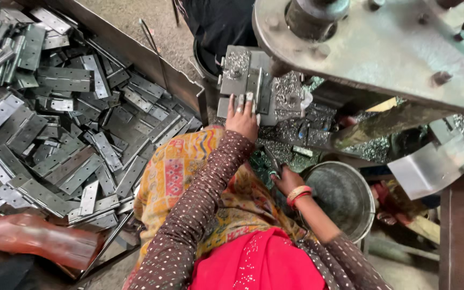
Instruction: The person repeatedly picks up metal brackets from a bin, places them into a press machine, and removes the processed pieces. The cycle of loading and unloading continues throughout the clip.
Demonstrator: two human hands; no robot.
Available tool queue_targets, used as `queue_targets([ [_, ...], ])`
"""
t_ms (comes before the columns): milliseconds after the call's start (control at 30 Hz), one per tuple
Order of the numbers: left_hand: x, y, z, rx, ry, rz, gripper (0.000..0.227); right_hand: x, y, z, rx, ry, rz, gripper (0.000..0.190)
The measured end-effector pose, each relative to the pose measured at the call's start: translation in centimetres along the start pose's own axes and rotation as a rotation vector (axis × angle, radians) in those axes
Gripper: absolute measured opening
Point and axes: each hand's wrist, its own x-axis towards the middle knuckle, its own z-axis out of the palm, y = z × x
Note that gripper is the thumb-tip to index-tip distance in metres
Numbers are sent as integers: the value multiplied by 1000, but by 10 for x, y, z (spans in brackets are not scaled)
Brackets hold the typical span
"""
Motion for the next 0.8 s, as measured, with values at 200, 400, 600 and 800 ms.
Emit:
queue_targets([
  [200, 37, -1, -9, -109, -231, -19, 29, -1, -25, -66, -156, -15, -59, 57],
  [400, 43, 6, -9, -66, -132, -11, 37, -23, -28, -13, 73, 63, 30, 45],
  [600, 26, 2, 2, -89, -95, -13, 41, -20, -22, -24, 103, 61, -88, 48],
  [800, 71, -14, 0, 22, -205, -10, 37, -3, -21, -65, -106, -6, -91, 54],
])
